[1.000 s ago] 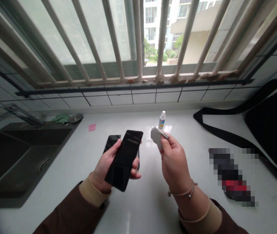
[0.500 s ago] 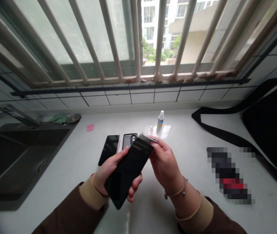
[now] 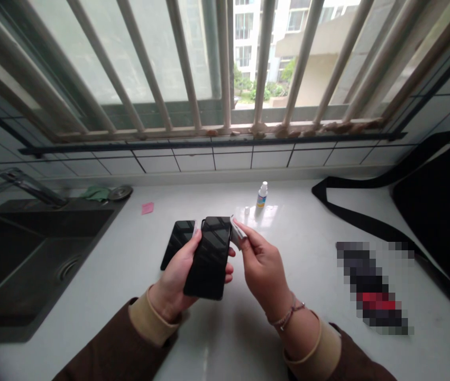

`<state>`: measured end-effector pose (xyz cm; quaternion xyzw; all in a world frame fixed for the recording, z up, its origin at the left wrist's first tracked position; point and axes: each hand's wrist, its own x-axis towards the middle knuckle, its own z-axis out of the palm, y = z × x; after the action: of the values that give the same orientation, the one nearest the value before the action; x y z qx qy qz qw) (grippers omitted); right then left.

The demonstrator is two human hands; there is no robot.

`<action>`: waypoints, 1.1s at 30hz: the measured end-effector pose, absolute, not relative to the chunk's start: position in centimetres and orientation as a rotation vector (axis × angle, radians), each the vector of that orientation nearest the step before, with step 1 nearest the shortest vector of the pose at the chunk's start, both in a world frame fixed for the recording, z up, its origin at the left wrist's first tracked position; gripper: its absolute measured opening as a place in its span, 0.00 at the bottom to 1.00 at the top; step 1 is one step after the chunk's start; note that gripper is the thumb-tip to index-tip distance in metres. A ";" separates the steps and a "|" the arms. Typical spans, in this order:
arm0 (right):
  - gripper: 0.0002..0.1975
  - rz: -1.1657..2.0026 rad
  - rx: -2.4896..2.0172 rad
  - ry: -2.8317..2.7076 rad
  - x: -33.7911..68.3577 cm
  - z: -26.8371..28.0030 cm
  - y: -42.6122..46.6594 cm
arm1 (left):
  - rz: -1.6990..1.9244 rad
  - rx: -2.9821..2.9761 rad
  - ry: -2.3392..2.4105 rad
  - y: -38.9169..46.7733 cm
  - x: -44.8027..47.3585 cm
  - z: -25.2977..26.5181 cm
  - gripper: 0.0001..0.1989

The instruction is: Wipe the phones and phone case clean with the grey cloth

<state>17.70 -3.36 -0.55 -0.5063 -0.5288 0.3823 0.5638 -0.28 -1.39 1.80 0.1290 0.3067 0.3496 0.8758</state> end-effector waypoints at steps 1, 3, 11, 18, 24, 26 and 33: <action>0.20 0.911 -1.189 -1.288 17.6 -0.5 -3.5 | 0.785 0.260 0.677 -1.4 -0.1 1.7 0.34; 0.19 0.962 -1.167 -1.355 17.4 -0.6 -3.6 | 0.920 0.229 0.734 -1.3 0.3 1.5 0.31; 0.19 1.350 -0.964 -1.197 16.5 -1.2 -4.0 | 1.201 0.216 0.809 -1.0 0.2 1.4 0.30; 0.20 1.681 -0.853 -0.871 15.6 -0.6 -3.9 | 1.271 0.283 0.765 -0.6 -0.4 2.0 0.37; 0.20 1.790 -0.823 -0.738 14.9 0.4 -3.8 | 1.549 0.455 0.748 -1.0 -0.1 1.7 0.28; 0.20 1.806 -0.812 -0.714 14.7 0.5 -3.9 | 1.626 0.576 0.790 -1.5 0.0 1.3 0.26; 0.19 1.923 -0.786 -0.654 14.0 0.4 -4.5 | 1.778 0.862 0.874 -2.5 -0.4 0.8 0.34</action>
<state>14.04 -4.48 0.39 -0.3197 -0.2660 0.7824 0.4636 -0.42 -2.46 0.84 0.3519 0.3570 0.7259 0.4710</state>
